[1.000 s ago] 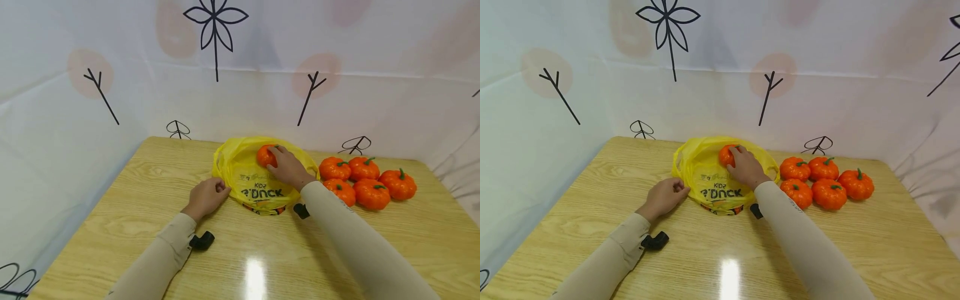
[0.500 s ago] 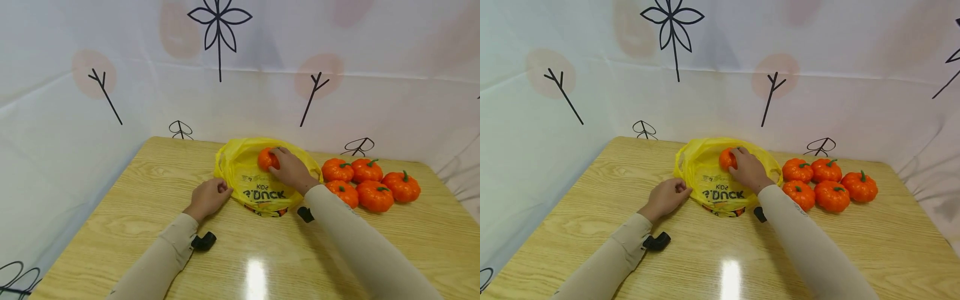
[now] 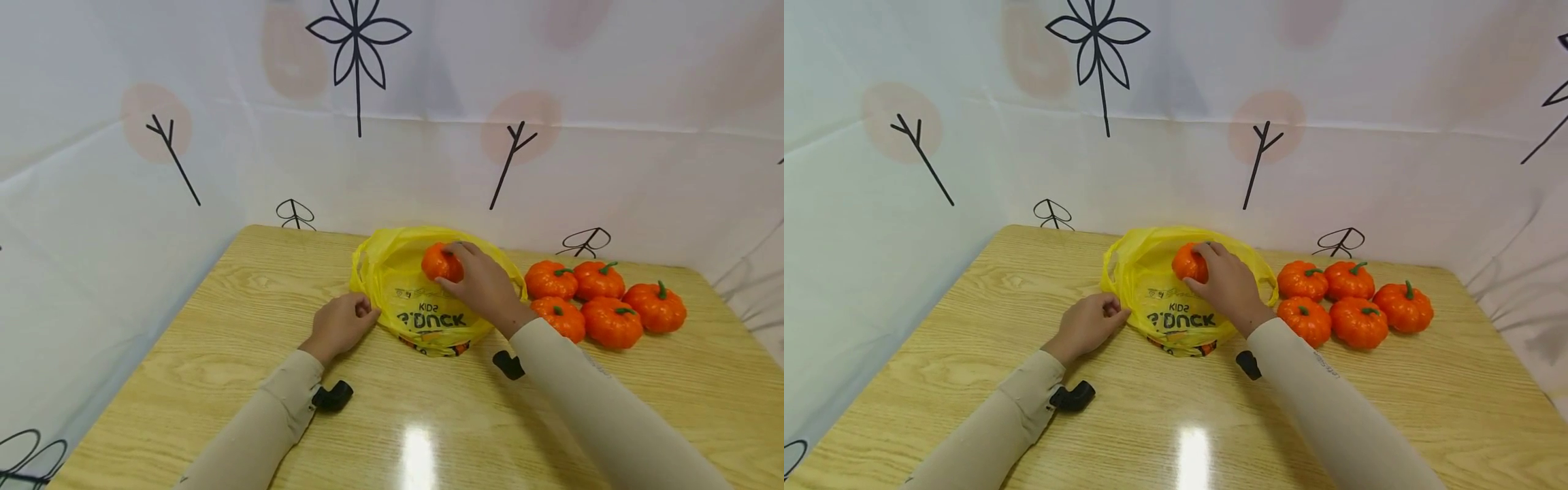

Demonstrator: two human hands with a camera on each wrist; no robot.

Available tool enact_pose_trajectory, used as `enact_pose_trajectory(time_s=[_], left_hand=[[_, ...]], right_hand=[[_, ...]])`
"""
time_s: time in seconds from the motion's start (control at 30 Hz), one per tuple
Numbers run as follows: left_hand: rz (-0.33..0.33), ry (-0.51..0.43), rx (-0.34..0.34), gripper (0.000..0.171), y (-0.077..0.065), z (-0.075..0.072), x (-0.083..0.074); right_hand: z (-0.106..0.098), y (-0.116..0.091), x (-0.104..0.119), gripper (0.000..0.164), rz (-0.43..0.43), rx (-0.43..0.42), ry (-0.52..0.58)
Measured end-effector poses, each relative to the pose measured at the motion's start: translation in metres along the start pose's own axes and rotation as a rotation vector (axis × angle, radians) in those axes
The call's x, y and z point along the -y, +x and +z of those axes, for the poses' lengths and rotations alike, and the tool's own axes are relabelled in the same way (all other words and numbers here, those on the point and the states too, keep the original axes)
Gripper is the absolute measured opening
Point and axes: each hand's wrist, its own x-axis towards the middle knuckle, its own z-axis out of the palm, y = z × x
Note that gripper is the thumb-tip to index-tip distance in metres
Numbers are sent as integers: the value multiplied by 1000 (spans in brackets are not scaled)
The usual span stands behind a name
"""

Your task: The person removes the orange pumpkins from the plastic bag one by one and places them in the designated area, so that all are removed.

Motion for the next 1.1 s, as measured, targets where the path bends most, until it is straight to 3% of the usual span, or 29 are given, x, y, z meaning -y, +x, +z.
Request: enact_pose_trajectory(time_s=[0.7,0.9,1.1], left_hand=[[-12,-10,0,22,-2,0,-3],[9,1,-9,21,-1,0,-6],[-10,6,4,22,-3,0,-5]], right_hand=[[-12,-79,3,57,-91,-178,99],[-16,-105,-3,56,-166,-278,102],[-18,-118,-6,57,-210,-325,84]])
